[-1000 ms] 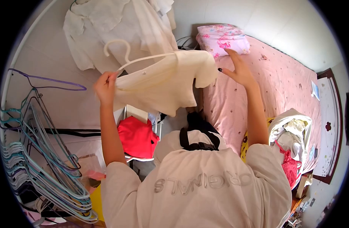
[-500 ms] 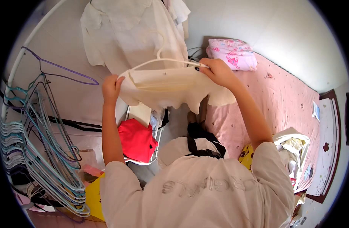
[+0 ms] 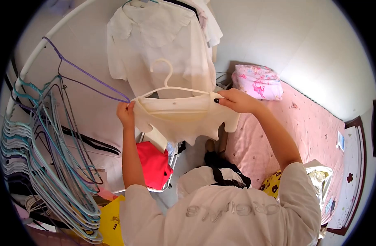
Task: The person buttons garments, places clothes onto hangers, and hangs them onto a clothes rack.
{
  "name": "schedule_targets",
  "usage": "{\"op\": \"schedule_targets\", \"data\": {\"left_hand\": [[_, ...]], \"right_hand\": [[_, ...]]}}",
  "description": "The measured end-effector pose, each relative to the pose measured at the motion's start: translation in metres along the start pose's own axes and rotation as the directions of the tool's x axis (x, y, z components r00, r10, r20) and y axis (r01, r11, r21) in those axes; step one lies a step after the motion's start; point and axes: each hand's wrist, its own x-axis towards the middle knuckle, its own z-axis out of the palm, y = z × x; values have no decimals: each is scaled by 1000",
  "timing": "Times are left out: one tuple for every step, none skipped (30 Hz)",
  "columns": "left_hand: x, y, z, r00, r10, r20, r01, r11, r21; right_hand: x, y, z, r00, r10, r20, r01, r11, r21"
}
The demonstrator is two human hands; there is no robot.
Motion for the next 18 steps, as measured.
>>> {"op": "schedule_targets", "data": {"left_hand": [[3, -8, 2, 993, -113, -21, 112, 992, -66], [6, -17, 5, 974, -226, -34, 220, 966, -133], [8, -26, 8, 940, -338, -39, 324, 925, -201], [9, -42, 13, 903, -425, -69, 373, 853, -365], [11, -58, 18, 856, -510, -85, 398, 754, -522], [17, -59, 15, 802, -591, -83, 397, 633, -665], [17, -56, 13, 812, -583, 37, 499, 658, -564], [9, -50, 12, 797, -582, 160, 585, 678, -445], [3, -43, 8, 759, -589, 279, 652, 691, -313], [-7, -49, 7, 733, -578, 360, 679, 655, -331], [-16, -57, 9, 708, -557, 435, 702, 621, -349], [-25, -68, 15, 684, -526, 505, 721, 588, -365], [-38, -79, 24, 675, -536, 507, 733, 568, -376], [-50, -85, 30, 664, -546, 511, 744, 547, -384], [-58, -80, 34, 665, -533, 524, 746, 517, -421], [-66, -71, 40, 668, -517, 536, 744, 487, -458], [-78, -71, 50, 643, -545, 538, 766, 445, -464], [-89, -68, 58, 617, -572, 541, 785, 402, -471]], "right_hand": [[7, 0, 1, 999, -33, -32, 33, 999, -20], [14, -1, 2, 996, -67, -62, 65, 997, -38], [19, -3, 1, 996, -33, -83, 32, 999, -17], [23, -5, -3, 995, 1, -102, -1, 1000, 3], [27, -6, -8, 992, 36, -120, -33, 999, 22], [31, -7, -16, 987, 38, -157, -27, 997, 70], [36, -8, -24, 980, 43, -193, -20, 993, 118], [42, -11, -32, 973, 52, -227, -14, 986, 167], [47, -17, -41, 956, 25, -292, 33, 981, 191], [53, -20, -50, 943, 4, -332, 71, 974, 213], [61, -23, -60, 927, -19, -375, 113, 966, 231], [70, -27, -72, 907, -44, -420, 160, 956, 245], [79, -32, -86, 902, -60, -426, 154, 970, 188], [87, -39, -99, 898, -75, -433, 147, 980, 133], [95, -45, -112, 893, -92, -441, 140, 987, 78], [106, -51, -122, 887, -117, -447, 122, 992, -18], [119, -57, -132, 880, -142, -454, 102, 988, -112], [131, -65, -140, 872, -169, -459, 81, 975, -205]]}}
